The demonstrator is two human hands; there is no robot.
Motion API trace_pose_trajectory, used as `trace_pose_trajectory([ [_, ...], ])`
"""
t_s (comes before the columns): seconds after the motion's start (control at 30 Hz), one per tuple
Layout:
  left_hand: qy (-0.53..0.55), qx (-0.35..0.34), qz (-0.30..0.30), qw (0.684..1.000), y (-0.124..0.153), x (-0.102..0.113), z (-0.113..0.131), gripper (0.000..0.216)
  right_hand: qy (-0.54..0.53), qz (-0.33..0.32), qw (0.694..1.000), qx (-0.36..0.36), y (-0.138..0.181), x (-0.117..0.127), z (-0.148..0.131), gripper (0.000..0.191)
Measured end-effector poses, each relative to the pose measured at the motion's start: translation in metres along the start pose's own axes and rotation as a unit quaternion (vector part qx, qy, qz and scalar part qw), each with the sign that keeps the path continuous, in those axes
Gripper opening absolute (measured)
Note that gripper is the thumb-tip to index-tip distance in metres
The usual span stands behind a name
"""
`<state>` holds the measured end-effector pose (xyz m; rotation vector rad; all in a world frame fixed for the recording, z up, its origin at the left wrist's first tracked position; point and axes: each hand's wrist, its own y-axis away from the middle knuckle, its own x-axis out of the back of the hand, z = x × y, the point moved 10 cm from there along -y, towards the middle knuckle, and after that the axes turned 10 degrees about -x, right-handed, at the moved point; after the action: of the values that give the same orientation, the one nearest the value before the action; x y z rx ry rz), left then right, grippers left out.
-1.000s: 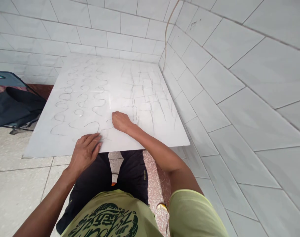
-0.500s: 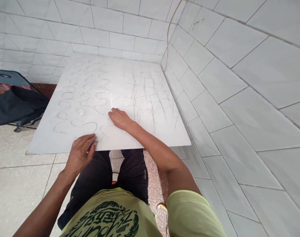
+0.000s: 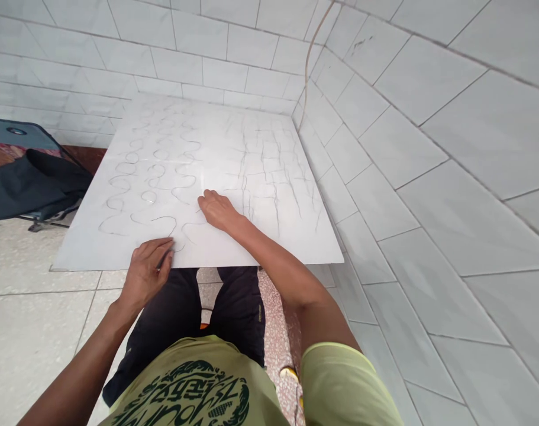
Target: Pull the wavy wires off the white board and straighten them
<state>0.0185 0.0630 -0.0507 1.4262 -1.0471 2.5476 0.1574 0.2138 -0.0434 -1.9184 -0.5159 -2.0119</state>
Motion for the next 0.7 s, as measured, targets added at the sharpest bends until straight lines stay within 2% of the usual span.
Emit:
trace_pose_trajectory([
  [0.13, 0.0, -0.01, -0.004, 1.0, 0.0, -0.001, 0.002, 0.028, 0.058, -0.014, 0.995, 0.075, -0.01, -0.006, -0.01, 0.036],
  [0.23, -0.003, -0.013, -0.008, 1.0, -0.001, 0.0, 0.003, 0.028, 0.067, -0.004, 0.994, 0.084, -0.011, -0.006, -0.009, 0.039],
  [0.53, -0.003, 0.0, -0.017, 1.0, -0.003, -0.001, 0.003, 0.03, 0.037, -0.011, 0.999, 0.008, 0.026, -0.016, 0.017, 0.034],
  [0.7, -0.008, 0.001, -0.023, 1.0, -0.005, -0.002, 0.003, 0.032, -0.022, -0.004, 0.999, -0.042, 0.046, -0.012, 0.032, 0.026],
])
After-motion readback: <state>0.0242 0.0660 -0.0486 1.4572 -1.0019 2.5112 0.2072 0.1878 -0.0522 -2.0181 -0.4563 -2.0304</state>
